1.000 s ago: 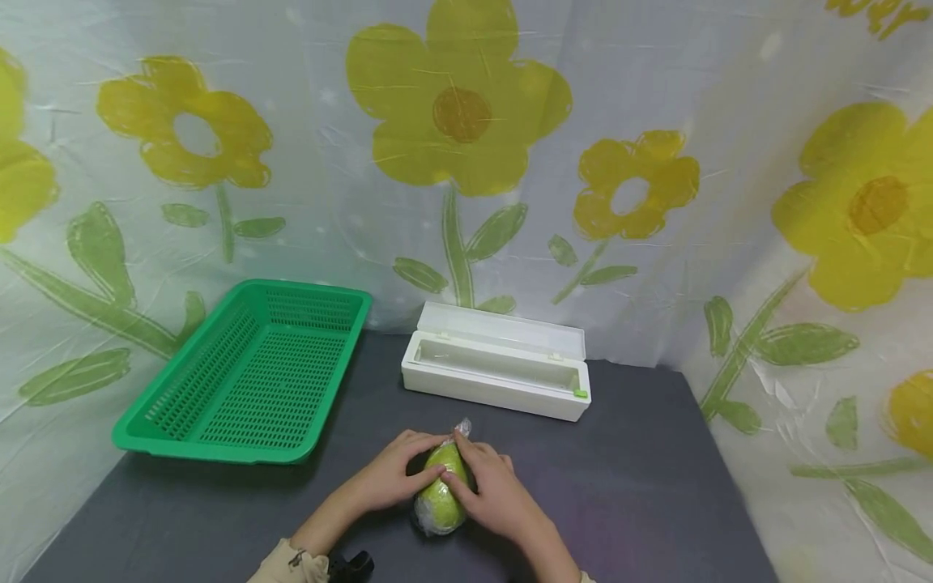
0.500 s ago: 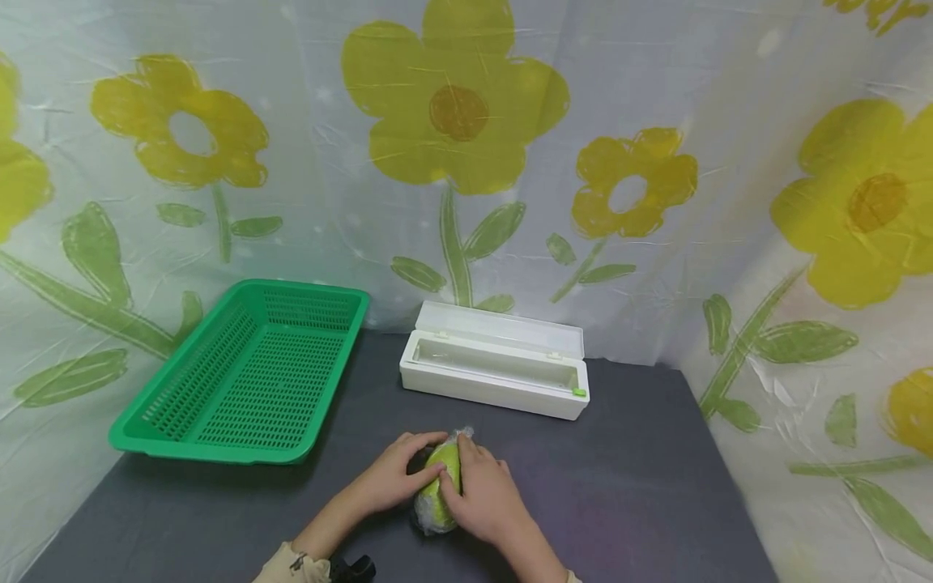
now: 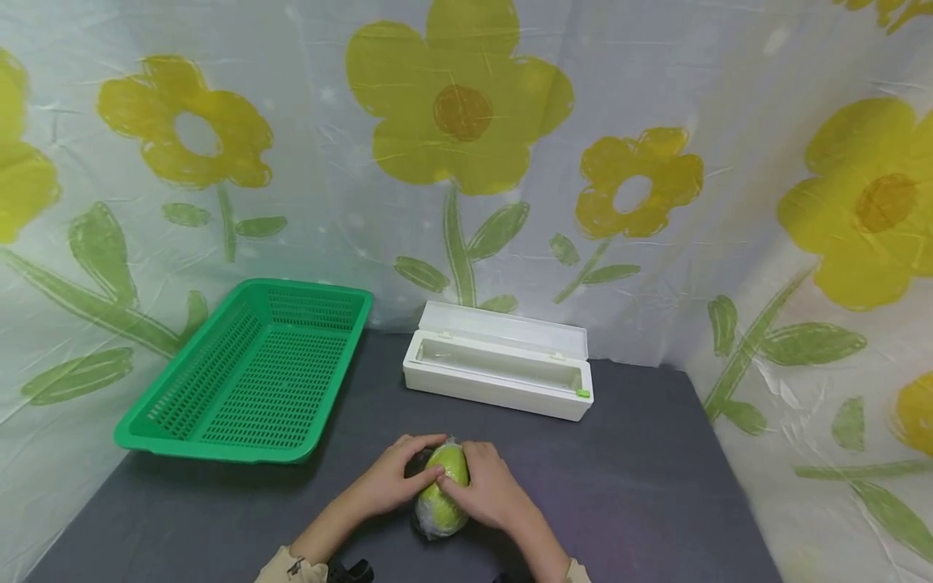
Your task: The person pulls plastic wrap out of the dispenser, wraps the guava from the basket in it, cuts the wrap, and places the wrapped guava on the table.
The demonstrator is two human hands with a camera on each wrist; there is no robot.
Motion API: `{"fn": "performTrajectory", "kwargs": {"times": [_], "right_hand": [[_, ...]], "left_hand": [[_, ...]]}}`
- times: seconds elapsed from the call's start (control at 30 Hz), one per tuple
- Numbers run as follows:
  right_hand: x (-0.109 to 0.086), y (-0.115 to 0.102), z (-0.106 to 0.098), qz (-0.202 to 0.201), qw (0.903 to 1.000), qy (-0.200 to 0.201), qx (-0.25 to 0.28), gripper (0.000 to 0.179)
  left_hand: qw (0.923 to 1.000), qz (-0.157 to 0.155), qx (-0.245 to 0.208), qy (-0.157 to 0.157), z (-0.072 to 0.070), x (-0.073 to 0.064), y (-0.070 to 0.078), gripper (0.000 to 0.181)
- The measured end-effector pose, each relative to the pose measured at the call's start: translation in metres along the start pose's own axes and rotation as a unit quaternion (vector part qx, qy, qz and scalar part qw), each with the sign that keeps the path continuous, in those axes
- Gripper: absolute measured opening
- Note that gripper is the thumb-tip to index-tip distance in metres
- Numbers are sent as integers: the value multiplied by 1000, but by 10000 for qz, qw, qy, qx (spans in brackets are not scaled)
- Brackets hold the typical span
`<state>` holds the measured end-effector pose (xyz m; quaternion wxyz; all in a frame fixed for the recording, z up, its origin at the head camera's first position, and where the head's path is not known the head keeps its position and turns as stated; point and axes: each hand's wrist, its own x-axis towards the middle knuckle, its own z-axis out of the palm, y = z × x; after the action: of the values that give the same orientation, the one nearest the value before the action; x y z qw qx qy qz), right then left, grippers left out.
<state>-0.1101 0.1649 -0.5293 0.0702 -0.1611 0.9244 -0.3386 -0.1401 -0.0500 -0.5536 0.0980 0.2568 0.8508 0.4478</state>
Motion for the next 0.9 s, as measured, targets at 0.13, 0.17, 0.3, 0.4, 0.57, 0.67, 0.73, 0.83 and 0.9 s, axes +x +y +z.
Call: {"fn": "performTrajectory", "kwargs": {"times": [0.13, 0.17, 0.3, 0.4, 0.57, 0.67, 0.73, 0.83, 0.9], "right_hand": [[0, 6, -1, -220, 9985, -111, 489, 55], [-1, 6, 0, -259, 9979, -138, 572, 54], [-5, 5, 1, -414, 9971, -162, 611, 55], [-6, 4, 3, -418, 9972, -207, 587, 59], [-8, 3, 3, -360, 9975, -310, 519, 66], [-10, 2, 1, -334, 9984, -303, 356, 73], [-12, 2, 0, -284, 9990, -262, 220, 77], [-16, 1, -2, -235, 9996, -134, 93, 80], [-19, 0, -2, -324, 9995, -56, 0, 76]], "left_hand": [[9997, -50, -249, -63, -2, 3, -2, 62], [9994, -95, -322, -100, -3, 3, -3, 65], [9969, -226, -607, -440, -9, 8, -9, 79], [9919, -109, -947, -838, -9, 10, -15, 81], [9732, 117, -1961, -1197, -3, 12, -22, 79], [9658, 112, -2324, -1141, -1, 13, -23, 79], [9658, 79, -2369, -1052, 1, 14, -22, 79], [9692, -27, -2282, -922, 2, 15, -20, 80], [9699, -103, -2277, -861, 2, 16, -18, 80]]}}
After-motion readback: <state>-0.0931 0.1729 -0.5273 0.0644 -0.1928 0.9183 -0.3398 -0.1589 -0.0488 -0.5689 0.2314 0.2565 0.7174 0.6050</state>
